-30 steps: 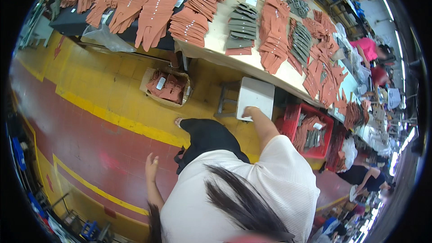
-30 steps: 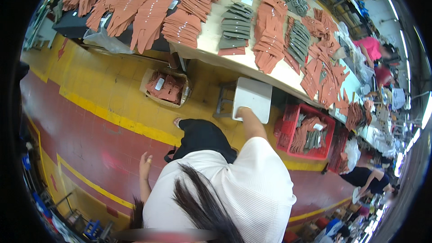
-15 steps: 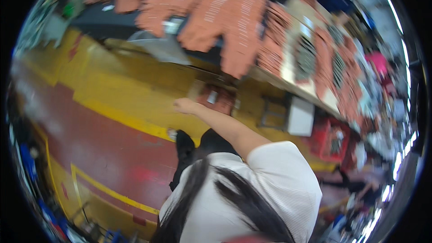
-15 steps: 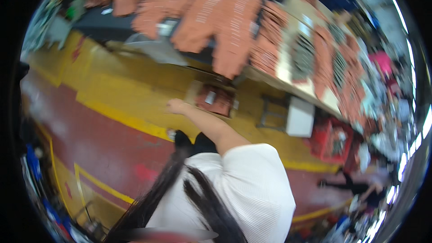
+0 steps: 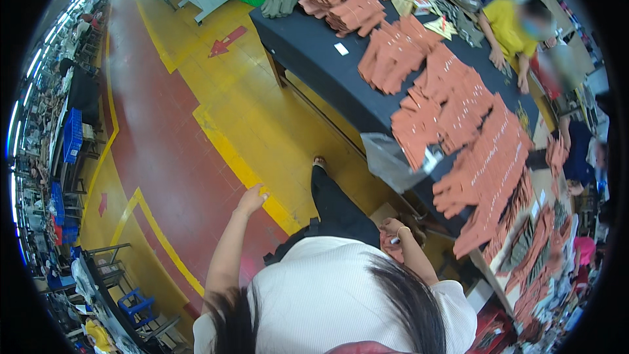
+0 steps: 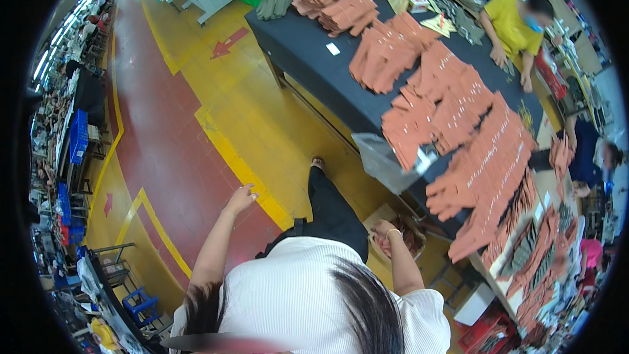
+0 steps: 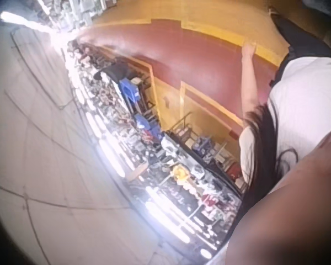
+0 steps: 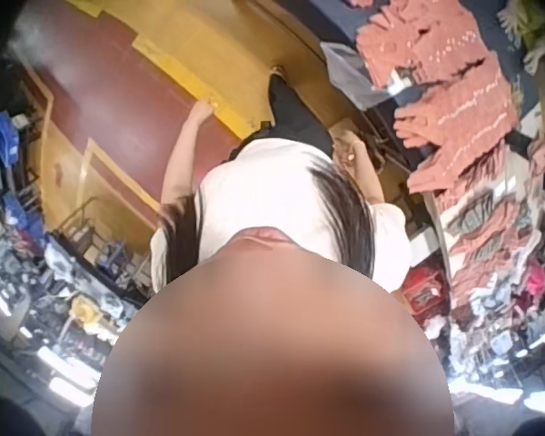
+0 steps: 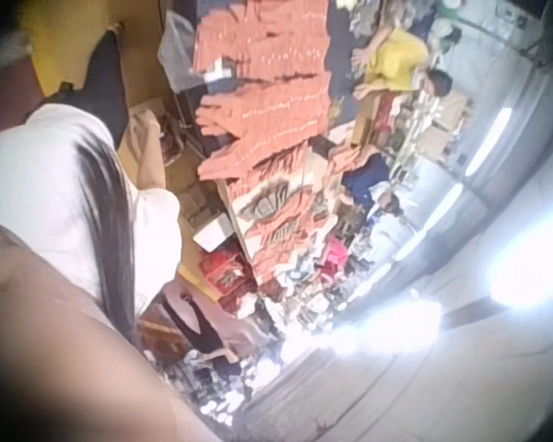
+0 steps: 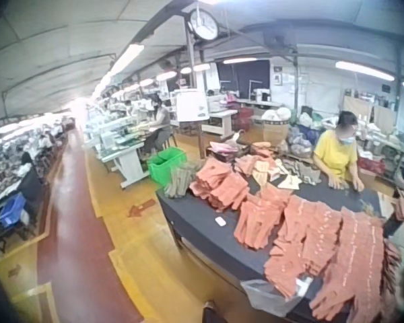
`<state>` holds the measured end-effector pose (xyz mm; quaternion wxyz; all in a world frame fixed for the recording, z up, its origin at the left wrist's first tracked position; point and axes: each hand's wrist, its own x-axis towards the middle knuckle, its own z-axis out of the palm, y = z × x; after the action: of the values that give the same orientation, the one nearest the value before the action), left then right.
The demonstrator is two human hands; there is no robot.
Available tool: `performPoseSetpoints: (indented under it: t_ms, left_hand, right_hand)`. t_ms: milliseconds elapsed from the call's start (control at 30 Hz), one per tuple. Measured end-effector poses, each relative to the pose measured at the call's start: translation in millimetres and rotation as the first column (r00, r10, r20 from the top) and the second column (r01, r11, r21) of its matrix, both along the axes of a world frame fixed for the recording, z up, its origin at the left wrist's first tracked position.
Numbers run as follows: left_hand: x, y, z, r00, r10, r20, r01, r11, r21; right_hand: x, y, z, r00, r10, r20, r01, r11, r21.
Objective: The person repeatedly picks up green fabric belt pieces with metal buckles and places them onto stacks of pink fabric pieces on a table. The person aligns and stacks the pieces in neat piles throughout the clip.
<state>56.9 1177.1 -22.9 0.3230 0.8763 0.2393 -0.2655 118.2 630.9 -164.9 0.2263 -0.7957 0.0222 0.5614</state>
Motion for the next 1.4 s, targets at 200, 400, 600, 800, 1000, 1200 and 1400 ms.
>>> performPoseSetpoints:
  t_ms: [200, 400, 600, 800, 1000, 1200, 1400]
  left_hand:
    - [122, 60, -21, 0.932, -0.297, -0.207, 0.289, 0.955, -0.069]
    - [238, 165, -24, 0.969, -0.205, -0.136, 0.203, 0.979, -0.030]
    - [449, 251, 43, 0.935, -0.258, 0.244, 0.228, 0.963, 0.142]
    - [686, 280, 128, 0.618, -0.606, 0.500, 0.410, 0.792, 0.452]
    - [824, 274, 145, 0.372, -0.807, 0.459, 0.556, 0.590, 0.586]
    - [867, 270, 138, 0.342, -0.860, 0.379, 0.672, 0.505, 0.542]
    - [877, 274, 137, 0.283, -0.879, 0.384, 0.733, 0.456, 0.505]
  right_hand:
    - [238, 179, 102, 0.900, -0.011, 0.435, -0.141, 0.939, 0.315]
    - [413, 364, 203, 0.711, 0.006, 0.703, -0.331, 0.886, 0.326]
    - [487, 452, 182, 0.648, 0.150, 0.747, -0.274, 0.961, 0.045]
    - [501, 484, 177, 0.863, 0.297, 0.408, -0.276, 0.955, -0.111]
    - [526, 489, 182, 0.974, -0.083, 0.213, 0.063, 0.993, 0.101]
    - [538, 493, 201, 0.913, -0.381, 0.147, 0.368, 0.924, 0.105]
    - [590, 516, 257, 0.948, -0.295, 0.123, 0.285, 0.954, 0.089]
